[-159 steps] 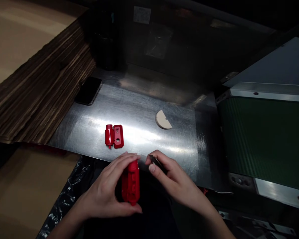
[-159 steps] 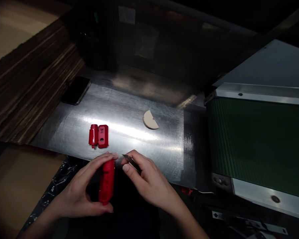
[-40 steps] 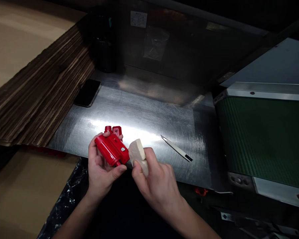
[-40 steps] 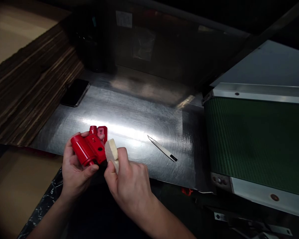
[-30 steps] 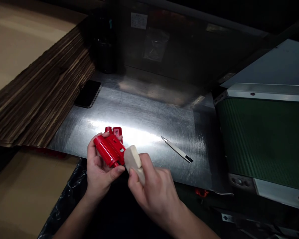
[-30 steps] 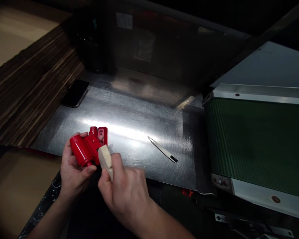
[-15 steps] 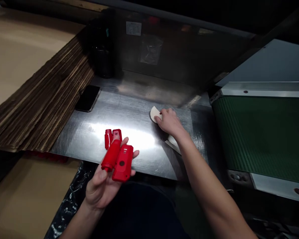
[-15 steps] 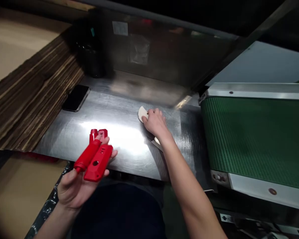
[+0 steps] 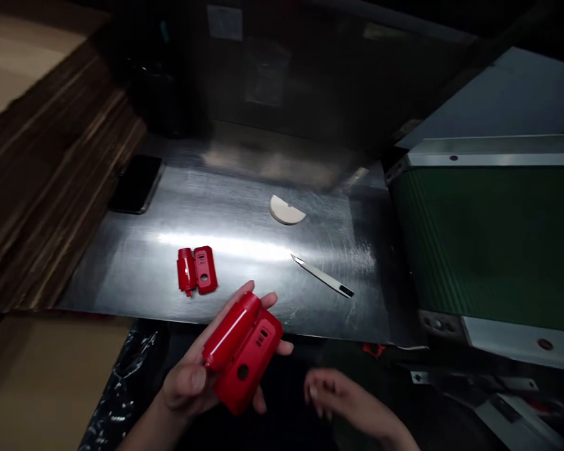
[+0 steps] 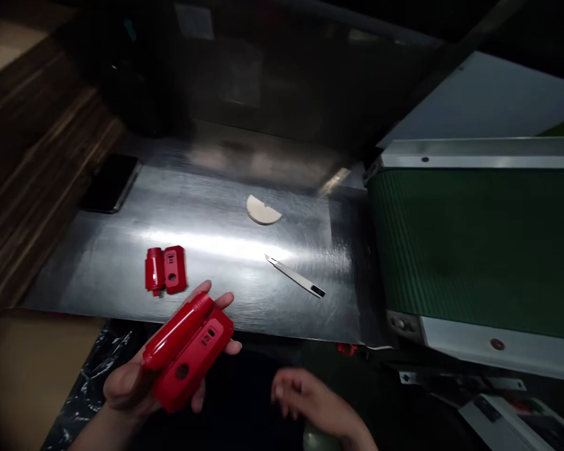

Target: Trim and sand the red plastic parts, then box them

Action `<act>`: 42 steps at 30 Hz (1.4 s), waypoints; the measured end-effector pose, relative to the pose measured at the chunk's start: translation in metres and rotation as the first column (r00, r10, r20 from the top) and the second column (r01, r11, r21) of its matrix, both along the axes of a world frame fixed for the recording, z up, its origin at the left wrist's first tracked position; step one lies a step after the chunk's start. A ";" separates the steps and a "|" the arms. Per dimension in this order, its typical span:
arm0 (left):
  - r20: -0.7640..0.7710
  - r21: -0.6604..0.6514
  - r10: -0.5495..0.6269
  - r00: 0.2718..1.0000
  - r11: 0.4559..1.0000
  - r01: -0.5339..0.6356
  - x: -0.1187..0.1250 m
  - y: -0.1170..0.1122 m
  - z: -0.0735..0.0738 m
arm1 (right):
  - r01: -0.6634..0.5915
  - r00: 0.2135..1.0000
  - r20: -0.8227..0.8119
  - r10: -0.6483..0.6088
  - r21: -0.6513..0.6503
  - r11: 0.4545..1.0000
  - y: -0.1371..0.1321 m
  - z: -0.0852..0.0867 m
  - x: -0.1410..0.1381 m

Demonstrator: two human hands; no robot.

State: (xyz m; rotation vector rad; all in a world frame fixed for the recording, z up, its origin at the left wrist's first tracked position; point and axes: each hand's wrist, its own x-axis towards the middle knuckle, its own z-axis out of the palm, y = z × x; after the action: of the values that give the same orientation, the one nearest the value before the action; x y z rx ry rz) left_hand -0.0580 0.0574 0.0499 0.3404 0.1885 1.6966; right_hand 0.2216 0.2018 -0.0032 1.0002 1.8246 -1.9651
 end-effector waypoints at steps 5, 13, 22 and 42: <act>-0.008 -0.024 -0.307 0.952 0.951 0.307 0.018 0.022 -0.011 | 0.530 0.749 0.094 -0.656 0.509 0.678 0.027 -0.080 0.057; -0.303 -0.411 -0.522 0.797 0.826 0.385 0.047 0.033 -0.020 | 0.707 0.503 -0.166 -0.848 0.644 0.293 0.032 -0.137 0.056; -0.396 -0.742 -0.469 0.790 0.670 0.025 0.001 -0.048 -0.060 | 0.710 0.627 -0.298 -0.720 0.599 0.370 -0.051 -0.073 0.088; -0.232 -0.944 0.207 0.950 0.187 -0.272 0.010 -0.075 -0.146 | -0.646 0.741 0.435 0.512 0.250 0.722 -0.004 0.061 -0.056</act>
State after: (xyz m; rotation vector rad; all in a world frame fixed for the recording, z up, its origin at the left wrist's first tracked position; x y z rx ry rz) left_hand -0.0483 -0.0179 -0.0956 -0.6777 1.3829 1.5161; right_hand 0.1656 0.1975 0.0575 0.6589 2.0283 -1.0030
